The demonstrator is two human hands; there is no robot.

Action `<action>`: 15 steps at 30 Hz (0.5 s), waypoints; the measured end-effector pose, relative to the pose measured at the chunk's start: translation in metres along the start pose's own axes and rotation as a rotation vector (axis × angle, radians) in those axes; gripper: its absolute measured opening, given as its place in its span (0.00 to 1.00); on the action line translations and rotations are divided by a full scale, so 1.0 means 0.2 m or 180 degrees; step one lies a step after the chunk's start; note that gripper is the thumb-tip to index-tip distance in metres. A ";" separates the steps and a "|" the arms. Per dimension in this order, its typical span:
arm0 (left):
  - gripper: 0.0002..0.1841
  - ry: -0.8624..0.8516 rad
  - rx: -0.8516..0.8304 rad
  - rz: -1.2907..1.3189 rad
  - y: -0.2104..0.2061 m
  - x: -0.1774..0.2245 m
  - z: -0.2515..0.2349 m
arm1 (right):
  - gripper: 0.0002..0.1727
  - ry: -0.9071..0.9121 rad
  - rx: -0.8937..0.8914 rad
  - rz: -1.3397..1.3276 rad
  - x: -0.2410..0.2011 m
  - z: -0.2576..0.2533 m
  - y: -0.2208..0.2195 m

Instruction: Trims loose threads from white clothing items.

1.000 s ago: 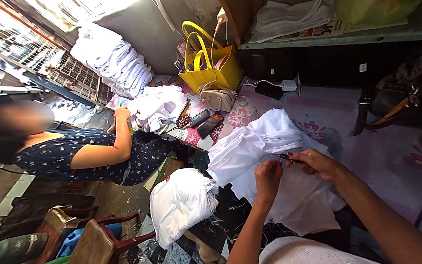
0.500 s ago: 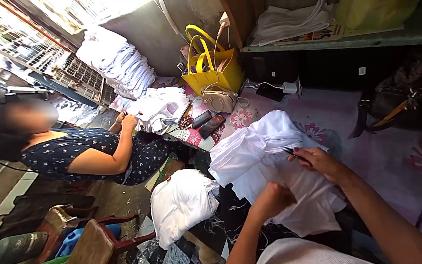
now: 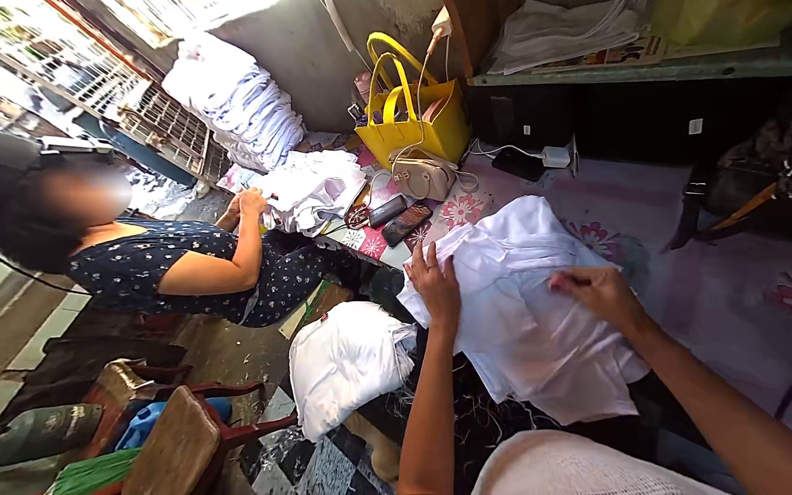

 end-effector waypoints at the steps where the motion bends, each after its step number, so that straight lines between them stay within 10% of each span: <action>1: 0.16 -0.0197 0.0258 0.0066 0.06 0.08 0.04 | 0.12 -0.0108 -0.0483 -0.0037 -0.02 0.08 -0.06; 6: 0.12 -0.1105 -0.0710 0.0676 -0.15 0.56 0.28 | 0.16 -0.0626 -0.1518 -0.0329 0.01 0.33 -0.16; 11: 0.06 -0.0744 -0.1204 0.1069 -0.34 0.50 0.29 | 0.32 -0.1520 -0.0738 -0.1766 0.06 0.23 -0.13; 15: 0.05 -0.0281 -0.1329 0.2211 -0.27 0.40 0.36 | 0.26 -0.1874 -0.0732 -0.1959 0.13 0.16 -0.15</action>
Point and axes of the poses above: each hand's wrist, its own z-axis away from the middle knuckle, its own y-axis out of the back of the hand, x = y × z, the point moved 10 cm from there along -z, towards the middle knuckle, and after that the axes turned 6 degrees about -x, right-handed, at the moved point
